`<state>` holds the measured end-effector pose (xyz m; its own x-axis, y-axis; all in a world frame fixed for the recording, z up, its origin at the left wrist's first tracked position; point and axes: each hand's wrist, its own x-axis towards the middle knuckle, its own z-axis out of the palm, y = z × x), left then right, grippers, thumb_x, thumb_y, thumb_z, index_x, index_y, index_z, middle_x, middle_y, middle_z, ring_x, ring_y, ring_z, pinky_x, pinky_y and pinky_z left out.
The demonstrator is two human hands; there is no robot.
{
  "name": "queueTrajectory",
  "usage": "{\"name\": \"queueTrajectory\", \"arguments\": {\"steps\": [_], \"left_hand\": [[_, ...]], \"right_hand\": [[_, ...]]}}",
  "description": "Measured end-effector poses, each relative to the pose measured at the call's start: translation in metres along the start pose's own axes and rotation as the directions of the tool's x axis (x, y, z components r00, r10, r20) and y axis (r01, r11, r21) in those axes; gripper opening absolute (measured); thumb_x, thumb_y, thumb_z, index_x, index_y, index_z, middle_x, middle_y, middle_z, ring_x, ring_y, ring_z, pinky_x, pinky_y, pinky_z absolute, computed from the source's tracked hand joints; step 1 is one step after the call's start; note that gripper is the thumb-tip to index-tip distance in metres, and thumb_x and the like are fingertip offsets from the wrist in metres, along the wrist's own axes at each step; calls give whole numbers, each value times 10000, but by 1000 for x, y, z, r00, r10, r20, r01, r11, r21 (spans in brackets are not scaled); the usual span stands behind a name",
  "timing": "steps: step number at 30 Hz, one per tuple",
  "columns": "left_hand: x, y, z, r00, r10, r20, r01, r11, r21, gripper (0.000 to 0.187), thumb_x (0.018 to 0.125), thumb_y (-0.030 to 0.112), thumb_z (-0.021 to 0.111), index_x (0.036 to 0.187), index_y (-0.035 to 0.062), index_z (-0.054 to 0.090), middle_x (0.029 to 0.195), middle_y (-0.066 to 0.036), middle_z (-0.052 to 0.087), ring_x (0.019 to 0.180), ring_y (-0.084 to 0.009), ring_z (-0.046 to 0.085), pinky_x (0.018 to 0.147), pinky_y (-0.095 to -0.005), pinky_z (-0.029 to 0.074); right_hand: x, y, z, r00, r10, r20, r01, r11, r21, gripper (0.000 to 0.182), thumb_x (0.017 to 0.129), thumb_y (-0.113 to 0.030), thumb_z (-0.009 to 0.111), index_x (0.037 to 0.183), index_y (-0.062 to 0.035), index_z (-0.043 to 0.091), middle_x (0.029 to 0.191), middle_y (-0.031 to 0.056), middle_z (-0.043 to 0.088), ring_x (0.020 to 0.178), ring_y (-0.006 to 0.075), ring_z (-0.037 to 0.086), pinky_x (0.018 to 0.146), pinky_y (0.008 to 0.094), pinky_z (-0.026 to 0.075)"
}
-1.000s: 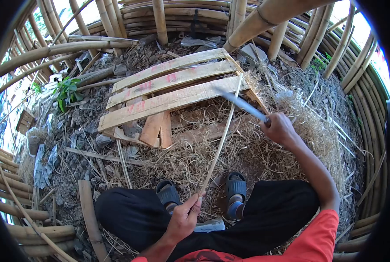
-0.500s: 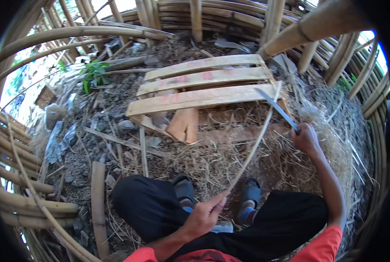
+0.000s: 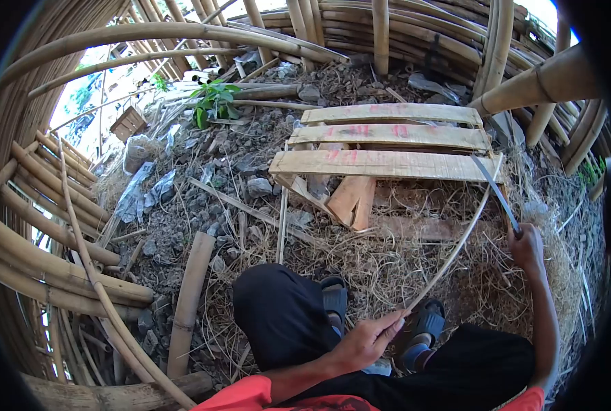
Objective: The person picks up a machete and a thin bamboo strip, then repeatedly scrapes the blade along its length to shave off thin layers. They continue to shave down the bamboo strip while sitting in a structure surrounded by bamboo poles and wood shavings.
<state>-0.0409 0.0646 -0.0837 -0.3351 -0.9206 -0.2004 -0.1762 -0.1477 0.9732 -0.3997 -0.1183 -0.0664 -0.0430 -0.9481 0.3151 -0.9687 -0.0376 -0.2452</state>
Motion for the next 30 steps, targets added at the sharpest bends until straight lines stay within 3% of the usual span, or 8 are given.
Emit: {"name": "queueTrajectory", "arguments": {"steps": [4,9,12,13,15,24,27,30], "left_hand": [[0,-2,-1,999,-33,6,33,999,10,365,1002,158,495,1322,-19,504,1062,-139,669,947,-84,570,841,-240,461],[2,15,-9,993,-120,18,120,992,-29,408,1005,193,497,1351,-21,466,1094,-150,654,969,-95,565,863,-255,457],[5,-1,2,978,154,-144,-157,987,-14,410,999,200,496,1338,-30,471,1059,-217,656,943,-212,648,835,-308,477],[6,0,2,978,135,-157,-143,989,-40,426,1002,202,496,1355,-33,449,1052,-176,643,928,-168,609,829,-291,471],[7,2,2,979,92,-179,-110,989,-94,459,1008,205,497,1388,-37,406,1037,-95,617,899,-81,532,816,-256,459],[10,4,-12,996,-79,-36,71,983,-171,423,1005,134,492,1401,5,418,914,-12,572,823,-66,515,766,-224,457],[9,9,-8,981,66,-185,-77,996,-50,356,995,162,502,1324,25,503,1061,-172,674,986,-221,666,812,-309,498],[14,-2,-2,941,223,-253,-237,971,-27,360,991,147,505,1331,27,501,1102,-183,664,1036,-221,654,835,-311,493]], "right_hand": [[-13,15,14,995,-44,-95,43,999,-10,203,802,-182,653,906,-7,652,717,204,609,740,345,608,759,469,456],[-16,-53,-23,939,-84,334,37,989,146,249,766,-171,672,959,-23,623,674,150,609,667,335,611,741,462,460],[-20,-100,-48,877,-178,447,79,970,231,227,718,-131,696,894,-28,597,648,122,597,640,324,617,659,427,471],[-19,-107,-54,856,-235,461,120,957,264,224,708,-117,701,885,-29,594,648,126,594,649,323,621,647,423,472],[-19,-122,-65,829,-300,472,151,933,327,230,676,-42,704,882,-40,602,671,125,606,674,324,633,646,420,479],[-29,-120,-56,743,-593,310,497,800,337,395,677,-193,818,984,-40,621,669,76,617,609,274,635,575,382,484],[-38,-132,-61,691,-639,339,561,769,305,416,681,-231,820,996,-51,617,678,58,633,582,251,639,542,377,485],[-42,-138,-59,620,-677,395,601,734,315,414,692,-308,813,992,-91,629,647,28,629,544,213,635,487,369,475]]}}
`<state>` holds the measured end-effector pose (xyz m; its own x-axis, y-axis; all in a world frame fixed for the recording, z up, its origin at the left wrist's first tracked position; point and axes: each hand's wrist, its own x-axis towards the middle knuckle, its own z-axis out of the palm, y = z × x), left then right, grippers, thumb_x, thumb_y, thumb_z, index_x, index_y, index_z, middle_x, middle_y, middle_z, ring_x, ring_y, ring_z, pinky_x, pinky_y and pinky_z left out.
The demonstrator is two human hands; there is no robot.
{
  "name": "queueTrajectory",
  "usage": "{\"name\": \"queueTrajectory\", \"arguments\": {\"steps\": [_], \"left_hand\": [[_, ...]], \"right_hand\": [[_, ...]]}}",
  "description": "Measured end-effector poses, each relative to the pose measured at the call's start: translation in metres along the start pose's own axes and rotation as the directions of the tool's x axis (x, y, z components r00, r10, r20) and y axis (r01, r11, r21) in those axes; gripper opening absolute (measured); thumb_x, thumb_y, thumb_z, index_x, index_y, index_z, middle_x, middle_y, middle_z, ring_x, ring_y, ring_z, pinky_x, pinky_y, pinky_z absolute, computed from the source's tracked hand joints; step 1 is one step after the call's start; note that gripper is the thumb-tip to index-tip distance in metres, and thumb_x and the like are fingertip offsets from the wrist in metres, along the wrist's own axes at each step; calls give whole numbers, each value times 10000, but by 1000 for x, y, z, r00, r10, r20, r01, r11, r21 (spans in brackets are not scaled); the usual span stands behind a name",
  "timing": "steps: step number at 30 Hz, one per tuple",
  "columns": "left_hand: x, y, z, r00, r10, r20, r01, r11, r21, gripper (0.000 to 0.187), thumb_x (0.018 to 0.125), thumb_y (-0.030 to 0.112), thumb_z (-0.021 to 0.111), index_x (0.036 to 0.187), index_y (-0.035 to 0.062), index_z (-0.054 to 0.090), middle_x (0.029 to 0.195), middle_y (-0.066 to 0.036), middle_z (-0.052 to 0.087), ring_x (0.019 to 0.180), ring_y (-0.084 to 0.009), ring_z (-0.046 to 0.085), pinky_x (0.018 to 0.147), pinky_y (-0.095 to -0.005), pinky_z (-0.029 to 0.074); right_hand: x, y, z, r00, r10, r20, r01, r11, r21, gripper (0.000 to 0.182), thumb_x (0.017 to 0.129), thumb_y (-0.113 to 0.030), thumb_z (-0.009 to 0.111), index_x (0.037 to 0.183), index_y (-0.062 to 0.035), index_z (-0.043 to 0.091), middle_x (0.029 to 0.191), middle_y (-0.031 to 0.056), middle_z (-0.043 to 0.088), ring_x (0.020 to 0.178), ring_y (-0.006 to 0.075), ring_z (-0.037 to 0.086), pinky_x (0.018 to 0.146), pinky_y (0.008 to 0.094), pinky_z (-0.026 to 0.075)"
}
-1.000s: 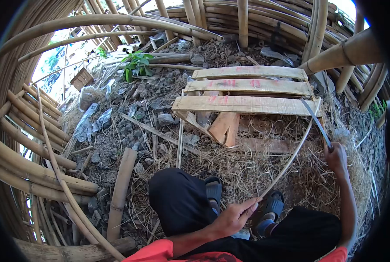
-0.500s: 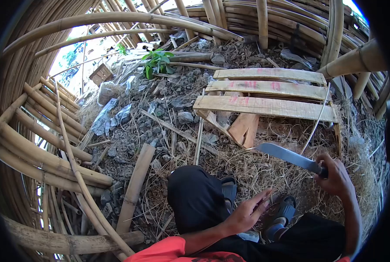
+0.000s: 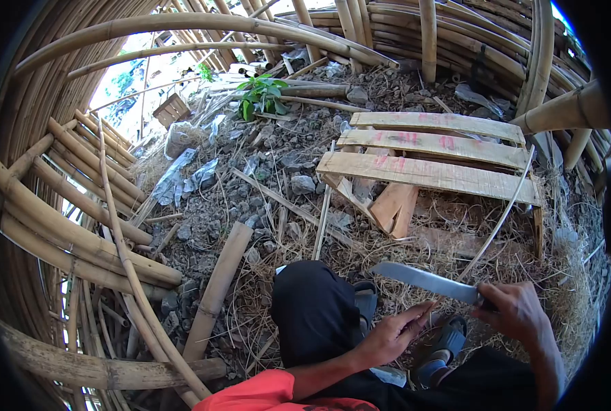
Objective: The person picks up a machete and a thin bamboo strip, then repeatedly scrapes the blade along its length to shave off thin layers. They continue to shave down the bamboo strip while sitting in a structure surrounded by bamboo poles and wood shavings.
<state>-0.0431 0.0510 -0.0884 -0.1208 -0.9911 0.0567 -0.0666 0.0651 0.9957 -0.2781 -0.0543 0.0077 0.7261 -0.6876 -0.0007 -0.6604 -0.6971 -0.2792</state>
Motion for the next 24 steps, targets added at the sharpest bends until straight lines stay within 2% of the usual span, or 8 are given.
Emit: {"name": "queueTrajectory", "arguments": {"steps": [3,7,10,12,13,19,22,24], "left_hand": [[-2,-4,1,989,-136,58,138,990,-17,357,989,140,505,1328,29,508,1157,-197,645,1078,-238,639,858,-307,485],[-4,-9,5,999,-28,20,28,999,22,349,995,142,498,1320,16,515,1075,-169,666,975,-198,653,823,-295,494],[-6,7,-6,993,-111,44,107,990,94,350,999,137,498,1324,9,513,975,-85,647,848,-113,591,758,-255,475],[-5,25,-10,989,-142,50,134,981,143,339,992,147,519,1305,19,538,768,-37,614,643,-81,534,598,-250,457],[-7,21,-9,995,-100,18,96,983,156,322,981,136,537,1284,34,563,657,0,508,556,-45,406,496,-245,373],[-12,11,-5,990,-125,61,114,980,161,296,982,117,526,1258,28,586,693,30,507,615,-29,424,531,-205,376],[-10,22,-7,977,-203,67,188,965,181,290,981,121,531,1242,13,594,702,37,503,634,-25,426,540,-192,367],[-9,22,-7,977,-203,68,186,962,202,281,980,118,531,1222,-8,597,698,34,499,634,-20,420,541,-187,361]], "right_hand": [[4,-7,-2,1000,3,23,-3,1000,-14,389,730,-392,775,904,-85,611,600,33,602,506,227,619,458,367,455],[5,0,-2,998,30,59,-27,998,-51,369,765,-399,750,816,-77,577,580,55,589,496,247,611,450,382,443],[4,31,13,989,48,-138,-54,998,-34,323,786,-350,734,787,-77,561,569,85,574,485,269,600,450,403,436],[8,47,9,957,163,-239,-176,984,-31,300,829,-344,682,790,-76,551,567,121,556,531,327,598,502,439,449],[7,56,9,923,214,-318,-225,974,5,306,840,-353,668,798,-74,550,573,136,555,559,349,601,525,450,453],[-11,102,-6,791,524,-317,-549,836,13,349,918,-393,576,838,-54,547,643,178,595,638,418,599,579,493,455],[-17,92,-4,840,449,-305,-462,886,31,384,912,-472,577,870,-91,603,601,123,601,539,330,613,511,443,475],[-17,72,-3,951,199,-238,-205,979,0,381,894,-488,598,830,-113,609,549,80,583,477,265,600,465,405,471]]}}
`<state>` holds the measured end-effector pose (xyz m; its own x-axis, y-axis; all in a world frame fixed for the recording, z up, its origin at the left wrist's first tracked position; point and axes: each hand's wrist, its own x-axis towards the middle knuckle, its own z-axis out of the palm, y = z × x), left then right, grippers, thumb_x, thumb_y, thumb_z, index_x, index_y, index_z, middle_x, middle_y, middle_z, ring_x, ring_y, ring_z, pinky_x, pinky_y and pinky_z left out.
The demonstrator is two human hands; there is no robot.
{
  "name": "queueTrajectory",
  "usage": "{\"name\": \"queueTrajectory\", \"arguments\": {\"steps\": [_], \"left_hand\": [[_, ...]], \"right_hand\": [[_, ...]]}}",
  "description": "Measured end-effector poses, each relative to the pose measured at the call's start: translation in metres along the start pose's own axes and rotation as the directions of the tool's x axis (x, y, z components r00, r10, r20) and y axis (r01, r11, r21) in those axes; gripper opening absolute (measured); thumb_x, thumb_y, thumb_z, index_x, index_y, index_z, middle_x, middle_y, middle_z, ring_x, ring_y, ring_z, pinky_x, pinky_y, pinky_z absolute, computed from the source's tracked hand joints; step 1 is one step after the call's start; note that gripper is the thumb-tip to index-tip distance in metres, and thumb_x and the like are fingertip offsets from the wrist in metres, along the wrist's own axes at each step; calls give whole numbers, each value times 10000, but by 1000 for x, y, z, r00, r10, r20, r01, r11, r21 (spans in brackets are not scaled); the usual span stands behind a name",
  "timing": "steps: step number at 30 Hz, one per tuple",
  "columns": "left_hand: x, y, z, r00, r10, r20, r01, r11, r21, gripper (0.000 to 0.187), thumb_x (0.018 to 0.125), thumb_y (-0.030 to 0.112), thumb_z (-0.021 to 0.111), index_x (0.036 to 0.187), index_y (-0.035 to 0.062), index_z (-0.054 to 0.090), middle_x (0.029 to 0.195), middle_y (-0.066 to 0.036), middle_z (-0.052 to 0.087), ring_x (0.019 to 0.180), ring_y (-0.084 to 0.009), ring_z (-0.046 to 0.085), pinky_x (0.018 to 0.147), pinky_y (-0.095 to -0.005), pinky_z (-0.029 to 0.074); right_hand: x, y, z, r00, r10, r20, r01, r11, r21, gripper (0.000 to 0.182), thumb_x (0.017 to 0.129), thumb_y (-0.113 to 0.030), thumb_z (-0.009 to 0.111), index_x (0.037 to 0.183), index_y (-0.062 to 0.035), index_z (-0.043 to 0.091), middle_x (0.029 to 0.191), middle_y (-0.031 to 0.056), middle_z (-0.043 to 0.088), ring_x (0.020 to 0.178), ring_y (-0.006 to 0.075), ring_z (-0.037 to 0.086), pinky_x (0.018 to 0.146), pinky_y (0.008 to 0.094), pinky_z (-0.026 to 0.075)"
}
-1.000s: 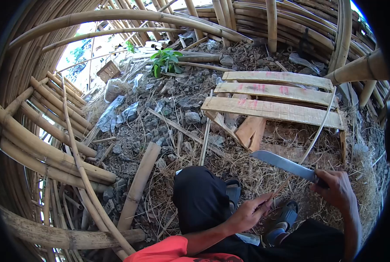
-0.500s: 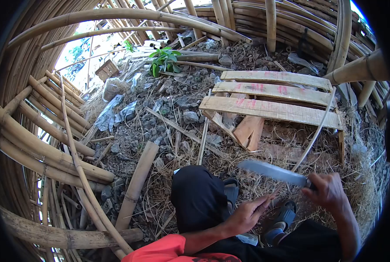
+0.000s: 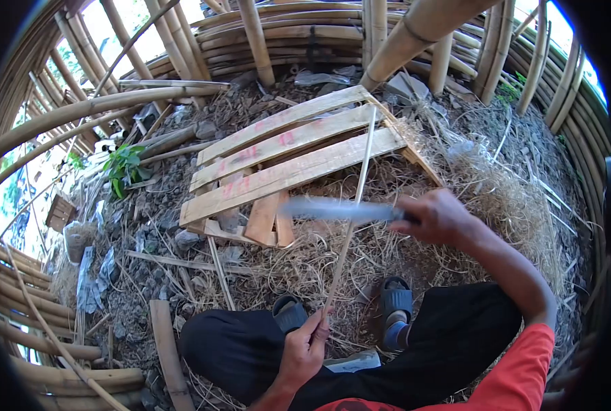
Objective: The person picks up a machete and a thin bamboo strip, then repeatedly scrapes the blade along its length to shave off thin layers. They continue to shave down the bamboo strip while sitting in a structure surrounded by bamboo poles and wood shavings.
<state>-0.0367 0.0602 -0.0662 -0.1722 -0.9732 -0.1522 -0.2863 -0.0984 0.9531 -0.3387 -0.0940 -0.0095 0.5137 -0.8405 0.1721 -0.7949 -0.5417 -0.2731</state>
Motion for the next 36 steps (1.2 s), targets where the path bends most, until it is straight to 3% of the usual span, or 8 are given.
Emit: {"name": "queueTrajectory", "arguments": {"steps": [4,6,10,15,18,22,32,36], "left_hand": [[0,8,1,1000,31,1,-31,999,24,280,984,123,526,1212,-25,593,689,38,487,628,-21,418,540,-184,356],[-2,8,2,999,25,19,-26,1000,15,282,985,127,525,1211,-29,590,680,43,477,619,-21,413,535,-184,350],[-2,-7,5,998,49,44,-47,998,-31,289,987,134,526,1219,-26,585,669,54,453,593,-19,389,519,-184,328],[-1,-1,5,1000,-18,24,20,998,-56,290,991,147,523,1223,-15,587,664,65,441,574,-10,375,504,-177,302],[-1,2,4,1000,13,13,-13,998,-62,293,996,161,518,1219,-15,588,653,67,443,562,-3,370,492,-176,287],[-7,-3,5,998,-40,48,45,992,-119,280,996,172,518,1198,-5,600,655,33,484,588,-25,419,522,-196,355],[-7,2,2,984,-141,110,162,965,-205,296,1002,205,513,1192,-2,605,655,41,488,596,-33,429,526,-196,360],[-6,8,3,979,-184,92,200,957,-213,299,1000,213,518,1183,-3,613,652,41,478,594,-32,430,523,-198,360]], "right_hand": [[-1,13,9,996,-76,-50,76,997,-10,448,886,-568,573,803,-134,646,488,-13,529,396,141,493,396,333,399],[3,42,7,932,361,-16,-360,932,26,463,903,-564,549,795,-124,644,500,1,525,412,130,481,409,325,389],[-10,50,3,871,485,-81,-482,874,61,469,913,-560,533,838,-116,666,519,10,541,443,147,505,444,327,417],[-18,19,15,994,-51,93,46,998,51,445,878,-572,584,851,-141,691,507,-8,557,407,141,520,408,324,423],[-14,17,13,995,-49,86,48,999,17,442,868,-573,601,828,-145,705,508,-12,561,403,133,515,401,316,414],[-10,50,11,860,499,104,-509,855,103,509,868,-598,583,760,-116,706,494,24,544,406,147,488,414,343,400],[-11,17,13,992,-126,7,126,992,20,483,864,-600,584,746,-146,697,441,-37,477,333,101,397,344,314,341],[-11,54,13,928,367,-63,-366,930,22,507,878,-585,577,742,-111,692,481,5,538,380,149,490,401,322,406]]}}
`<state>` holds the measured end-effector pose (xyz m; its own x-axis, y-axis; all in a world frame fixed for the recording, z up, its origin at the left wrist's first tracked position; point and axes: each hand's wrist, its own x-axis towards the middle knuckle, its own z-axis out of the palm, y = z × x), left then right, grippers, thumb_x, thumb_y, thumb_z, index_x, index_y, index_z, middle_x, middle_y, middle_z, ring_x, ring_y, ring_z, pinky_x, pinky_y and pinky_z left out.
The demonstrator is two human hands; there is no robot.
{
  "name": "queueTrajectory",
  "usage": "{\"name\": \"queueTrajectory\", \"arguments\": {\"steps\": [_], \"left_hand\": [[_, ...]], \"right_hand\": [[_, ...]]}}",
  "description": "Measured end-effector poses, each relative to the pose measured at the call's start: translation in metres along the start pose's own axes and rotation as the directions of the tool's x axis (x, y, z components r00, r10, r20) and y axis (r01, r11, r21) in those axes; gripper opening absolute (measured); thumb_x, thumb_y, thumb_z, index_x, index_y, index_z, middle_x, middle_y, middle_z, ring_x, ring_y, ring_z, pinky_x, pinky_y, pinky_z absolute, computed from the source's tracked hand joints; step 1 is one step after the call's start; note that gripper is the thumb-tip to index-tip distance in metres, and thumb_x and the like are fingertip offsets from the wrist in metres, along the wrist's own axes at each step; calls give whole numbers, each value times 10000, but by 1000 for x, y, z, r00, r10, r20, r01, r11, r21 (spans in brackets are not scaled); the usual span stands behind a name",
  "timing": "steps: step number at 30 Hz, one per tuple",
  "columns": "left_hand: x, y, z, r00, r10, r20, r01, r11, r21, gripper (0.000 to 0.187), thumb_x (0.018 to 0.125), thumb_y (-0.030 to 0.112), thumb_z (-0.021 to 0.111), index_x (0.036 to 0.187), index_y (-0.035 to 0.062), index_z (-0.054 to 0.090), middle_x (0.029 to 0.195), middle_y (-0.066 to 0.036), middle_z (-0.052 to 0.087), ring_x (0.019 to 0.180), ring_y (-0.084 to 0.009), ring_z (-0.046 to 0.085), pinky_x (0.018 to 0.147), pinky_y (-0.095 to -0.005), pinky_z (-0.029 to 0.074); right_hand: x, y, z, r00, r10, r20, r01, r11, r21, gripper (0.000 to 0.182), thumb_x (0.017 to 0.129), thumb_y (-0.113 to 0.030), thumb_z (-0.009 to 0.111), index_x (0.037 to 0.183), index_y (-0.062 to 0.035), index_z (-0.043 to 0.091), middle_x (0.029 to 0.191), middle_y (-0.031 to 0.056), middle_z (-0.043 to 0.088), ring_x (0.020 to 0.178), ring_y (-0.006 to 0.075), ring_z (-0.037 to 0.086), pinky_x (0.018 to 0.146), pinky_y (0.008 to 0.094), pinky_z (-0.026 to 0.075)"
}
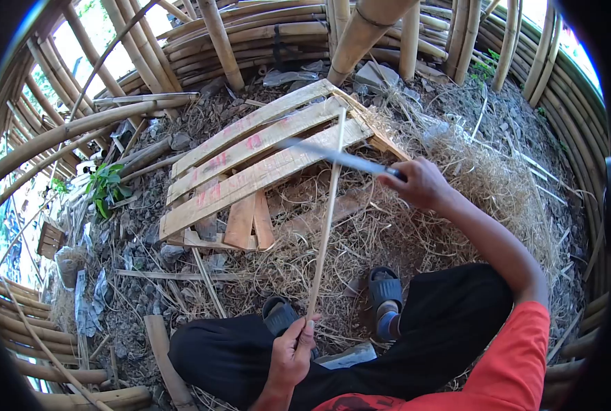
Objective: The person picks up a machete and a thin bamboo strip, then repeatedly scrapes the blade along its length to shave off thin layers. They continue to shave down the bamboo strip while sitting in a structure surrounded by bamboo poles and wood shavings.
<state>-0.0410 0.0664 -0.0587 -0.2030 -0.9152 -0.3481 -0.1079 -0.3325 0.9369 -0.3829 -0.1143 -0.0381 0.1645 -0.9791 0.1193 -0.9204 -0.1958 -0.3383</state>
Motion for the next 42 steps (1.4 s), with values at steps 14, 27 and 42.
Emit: {"name": "queueTrajectory", "arguments": {"steps": [14,27,42], "left_hand": [[0,-10,1,993,112,24,-115,979,170,285,987,172,540,1193,-9,615,661,36,504,591,-28,437,504,-199,358],[3,3,4,990,-93,103,108,983,-152,306,1020,240,472,1158,-5,593,634,69,387,516,-13,311,451,-184,252],[4,4,-6,937,-161,310,297,834,-465,301,1014,357,442,908,78,479,567,56,261,421,-26,214,361,-202,170]], "right_hand": [[-7,25,-7,968,252,8,-252,968,-18,436,887,-539,597,794,-132,722,502,-8,556,386,102,438,388,287,364],[-21,-2,-8,995,-93,-45,97,991,95,474,854,-567,619,727,-115,675,482,12,520,391,157,489,388,325,372],[-6,-25,2,987,-162,18,162,987,17,495,870,-585,589,674,-136,657,438,-19,486,359,122,469,365,335,392]]}}
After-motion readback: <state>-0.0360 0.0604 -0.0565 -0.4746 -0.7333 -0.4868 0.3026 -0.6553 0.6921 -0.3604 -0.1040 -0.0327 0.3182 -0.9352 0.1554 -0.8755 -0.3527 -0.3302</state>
